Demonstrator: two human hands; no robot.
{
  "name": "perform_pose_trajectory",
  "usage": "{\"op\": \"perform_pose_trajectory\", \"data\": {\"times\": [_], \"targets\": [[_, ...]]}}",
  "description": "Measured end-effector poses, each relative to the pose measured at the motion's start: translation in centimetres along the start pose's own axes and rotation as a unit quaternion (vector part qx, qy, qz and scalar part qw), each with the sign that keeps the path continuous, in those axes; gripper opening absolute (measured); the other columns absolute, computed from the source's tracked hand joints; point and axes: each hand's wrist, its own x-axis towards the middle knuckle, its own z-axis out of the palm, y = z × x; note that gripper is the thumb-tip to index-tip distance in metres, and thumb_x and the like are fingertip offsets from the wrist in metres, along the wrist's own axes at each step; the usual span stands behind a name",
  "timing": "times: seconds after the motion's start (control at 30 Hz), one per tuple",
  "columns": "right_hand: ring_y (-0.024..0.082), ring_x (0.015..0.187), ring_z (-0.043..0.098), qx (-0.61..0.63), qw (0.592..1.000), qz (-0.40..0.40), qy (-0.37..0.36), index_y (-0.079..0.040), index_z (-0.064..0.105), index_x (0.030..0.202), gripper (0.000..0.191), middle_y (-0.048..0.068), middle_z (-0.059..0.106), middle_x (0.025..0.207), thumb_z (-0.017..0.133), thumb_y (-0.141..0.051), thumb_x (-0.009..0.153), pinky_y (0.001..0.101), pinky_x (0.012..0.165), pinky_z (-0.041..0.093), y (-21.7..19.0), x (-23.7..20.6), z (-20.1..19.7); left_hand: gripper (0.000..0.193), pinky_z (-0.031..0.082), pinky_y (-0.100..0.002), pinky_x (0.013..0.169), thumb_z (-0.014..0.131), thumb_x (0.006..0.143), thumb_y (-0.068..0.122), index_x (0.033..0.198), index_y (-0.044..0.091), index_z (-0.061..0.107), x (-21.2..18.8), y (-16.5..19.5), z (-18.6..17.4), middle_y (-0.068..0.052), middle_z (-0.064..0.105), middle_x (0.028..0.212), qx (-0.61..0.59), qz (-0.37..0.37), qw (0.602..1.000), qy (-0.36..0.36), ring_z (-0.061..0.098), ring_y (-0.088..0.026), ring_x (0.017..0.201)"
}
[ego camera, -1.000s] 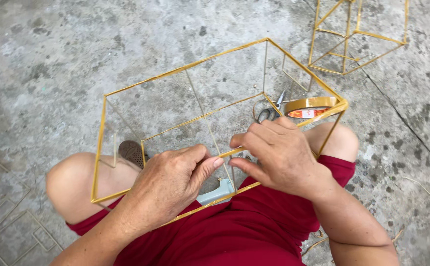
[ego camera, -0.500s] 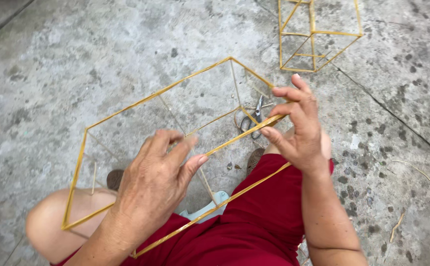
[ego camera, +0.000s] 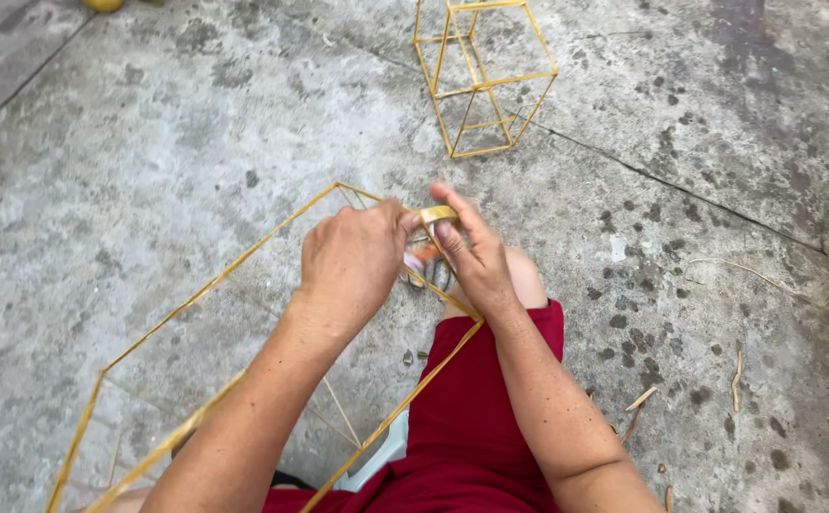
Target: The person wraps yellow tape around the edges of a rectangular wire frame, smoothing it along each side and cutting the tape with scissors. They repeat this process on multiple edges of the same frame.
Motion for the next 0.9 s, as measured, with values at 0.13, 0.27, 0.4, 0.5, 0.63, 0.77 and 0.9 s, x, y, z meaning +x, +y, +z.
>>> {"op": "perform_pose_trajectory", "data": {"times": [0.13, 0.27, 0.4, 0.5, 0.63, 0.77, 0.9], "targets": [[0.012, 0.11, 0.062, 0.061, 0.994, 0.093, 0.001, -0.001, 0.056, 0.142, 0.042, 0.007, 0.068, 0.117, 0.062, -0.023, 0.106, 0.0279, 0.097, 0.052, 1.4, -0.5, -1.1, 0.027, 0.056, -0.055, 0.064, 0.06, 0.099, 0.03, 0.093, 0.005, 0.068, 0.6, 1.3, 1.0, -0.021, 0.072, 0.077, 0.0, 0.042, 0.998, 0.051, 0.071, -0.043, 0.072], [0.009, 0.091, 0.062, 0.101, 0.99, 0.097, 0.034, -0.001, 0.061, 0.132, 0.034, 0.004, 0.067, 0.101, 0.063, -0.023, 0.107, 0.0256, 0.083, 0.053, 2.8, -0.9, -1.6, 0.031, 0.056, -0.052, 0.064, 0.06, 0.101, 0.032, 0.09, 0.005, 0.071, 1.1, 1.7, -0.5, -0.019, 0.071, 0.07, -0.049, 0.001, 0.999, -0.009, 0.071, -0.039, 0.068], [0.006, 0.081, 0.061, 0.133, 0.987, 0.082, 0.025, -0.001, 0.061, 0.132, 0.034, 0.002, 0.065, 0.091, 0.063, -0.024, 0.108, 0.0235, 0.075, 0.052, 3.4, -1.3, -2.3, 0.031, 0.056, -0.041, 0.057, 0.062, 0.098, 0.032, 0.083, 0.006, 0.072, 0.6, 2.3, -2.7, -0.012, 0.072, 0.064, -0.167, -0.063, 0.979, -0.094, 0.072, -0.025, 0.055], [0.008, 0.086, 0.067, 0.204, 0.976, 0.075, 0.009, -0.002, 0.056, 0.133, 0.039, 0.002, 0.067, 0.099, 0.063, -0.027, 0.104, 0.0252, 0.08, 0.056, 2.6, -1.3, -2.4, 0.022, 0.05, -0.032, 0.051, 0.067, 0.095, 0.027, 0.087, 0.008, 0.075, 0.2, 2.7, -3.3, -0.007, 0.069, 0.06, -0.237, -0.031, 0.971, -0.022, 0.062, -0.013, 0.051], [0.012, 0.092, 0.068, 0.26, 0.96, 0.099, -0.034, 0.002, 0.057, 0.139, 0.053, 0.006, 0.07, 0.104, 0.063, -0.038, 0.105, 0.0268, 0.084, 0.056, -1.0, -1.2, -2.9, 0.025, 0.04, -0.026, 0.049, 0.073, 0.093, 0.026, 0.081, 0.005, 0.075, -0.5, 1.2, -3.5, -0.001, 0.066, 0.061, -0.353, -0.05, 0.933, -0.05, 0.052, -0.006, 0.055], [0.014, 0.102, 0.069, 0.186, 0.972, -0.004, -0.146, -0.001, 0.045, 0.154, 0.079, 0.008, 0.071, 0.11, 0.07, -0.051, 0.098, 0.0289, 0.091, 0.057, -7.0, -1.9, -4.2, 0.013, 0.041, -0.021, 0.052, 0.072, 0.095, 0.016, 0.091, 0.004, 0.076, -4.7, -3.1, -2.3, 0.002, 0.063, 0.067, -0.46, 0.012, 0.887, 0.034, 0.054, -0.004, 0.061], [0.016, 0.111, 0.07, -0.034, 0.962, -0.114, -0.245, -0.003, 0.036, 0.158, 0.09, 0.007, 0.07, 0.121, 0.079, -0.049, 0.094, 0.0374, 0.101, 0.055, -12.1, -2.6, -2.1, 0.009, 0.044, -0.021, 0.058, 0.064, 0.096, 0.008, 0.098, 0.0, 0.066, -10.4, -9.6, 1.0, -0.006, 0.063, 0.078, -0.543, 0.027, 0.818, 0.185, 0.057, -0.008, 0.066]]}}
